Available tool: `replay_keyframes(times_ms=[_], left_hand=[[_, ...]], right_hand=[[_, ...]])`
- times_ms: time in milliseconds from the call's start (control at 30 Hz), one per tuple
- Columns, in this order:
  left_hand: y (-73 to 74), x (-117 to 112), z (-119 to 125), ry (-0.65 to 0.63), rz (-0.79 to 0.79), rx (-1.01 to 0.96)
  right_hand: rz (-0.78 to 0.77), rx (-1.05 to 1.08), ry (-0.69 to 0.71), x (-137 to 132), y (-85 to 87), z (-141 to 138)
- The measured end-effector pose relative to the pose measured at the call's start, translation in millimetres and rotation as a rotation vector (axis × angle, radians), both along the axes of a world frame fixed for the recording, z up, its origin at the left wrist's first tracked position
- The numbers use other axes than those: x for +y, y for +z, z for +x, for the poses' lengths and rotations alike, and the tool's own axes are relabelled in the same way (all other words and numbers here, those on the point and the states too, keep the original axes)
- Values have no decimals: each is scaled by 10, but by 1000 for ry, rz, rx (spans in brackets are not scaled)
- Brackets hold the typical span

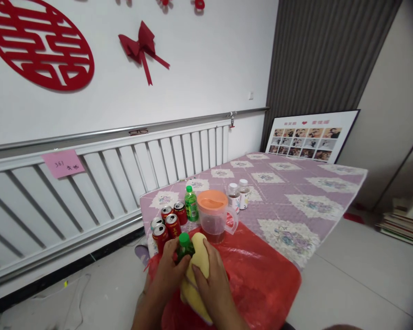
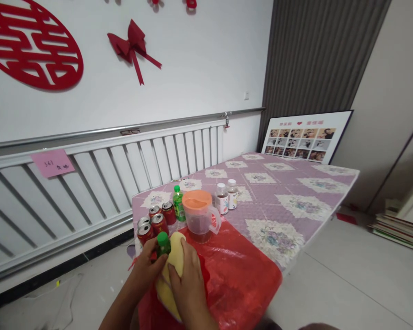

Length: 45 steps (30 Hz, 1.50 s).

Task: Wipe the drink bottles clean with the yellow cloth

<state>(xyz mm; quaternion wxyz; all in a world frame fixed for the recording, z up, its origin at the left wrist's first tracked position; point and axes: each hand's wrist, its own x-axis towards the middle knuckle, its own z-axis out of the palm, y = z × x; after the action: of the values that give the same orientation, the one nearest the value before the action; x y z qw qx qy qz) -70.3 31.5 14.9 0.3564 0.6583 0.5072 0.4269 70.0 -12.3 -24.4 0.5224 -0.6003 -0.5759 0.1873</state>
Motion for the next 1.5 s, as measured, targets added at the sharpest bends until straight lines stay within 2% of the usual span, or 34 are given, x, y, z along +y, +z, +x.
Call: replay_keyframes(times_ms=[100, 333, 433, 567, 633, 833, 933, 1167, 1367, 1500], left_hand=[[2, 1, 44, 42, 21, 19], [-30, 7, 60, 71, 17, 58], [-30, 7, 66, 72, 47, 92], [-21, 18, 69, 97, 57, 115], [-14, 36, 52, 70, 46, 93], [13, 144, -76, -214, -131, -202], [28, 182, -112, -272, -179, -310], [-26, 168, -86, -278, -169, -238], [-61, 150, -77, -254, -166, -267], [-77, 110, -51, -190, -165, -266]], right_hand=[[48, -35, 4, 27, -15, -25], [-139, -45, 58, 73, -412, 71], [-172, -49, 48, 80, -497, 99], [-160, -36, 35, 93, -524, 98], [-158, -31, 42, 94, -528, 97], [-162, -19, 51, 87, -533, 107], [-150, -9, 43, 90, -545, 107], [-163, -6, 64, 88, -553, 119], [-159, 11, 86, 99, -589, 148], [-146, 25, 92, 102, -585, 164]])
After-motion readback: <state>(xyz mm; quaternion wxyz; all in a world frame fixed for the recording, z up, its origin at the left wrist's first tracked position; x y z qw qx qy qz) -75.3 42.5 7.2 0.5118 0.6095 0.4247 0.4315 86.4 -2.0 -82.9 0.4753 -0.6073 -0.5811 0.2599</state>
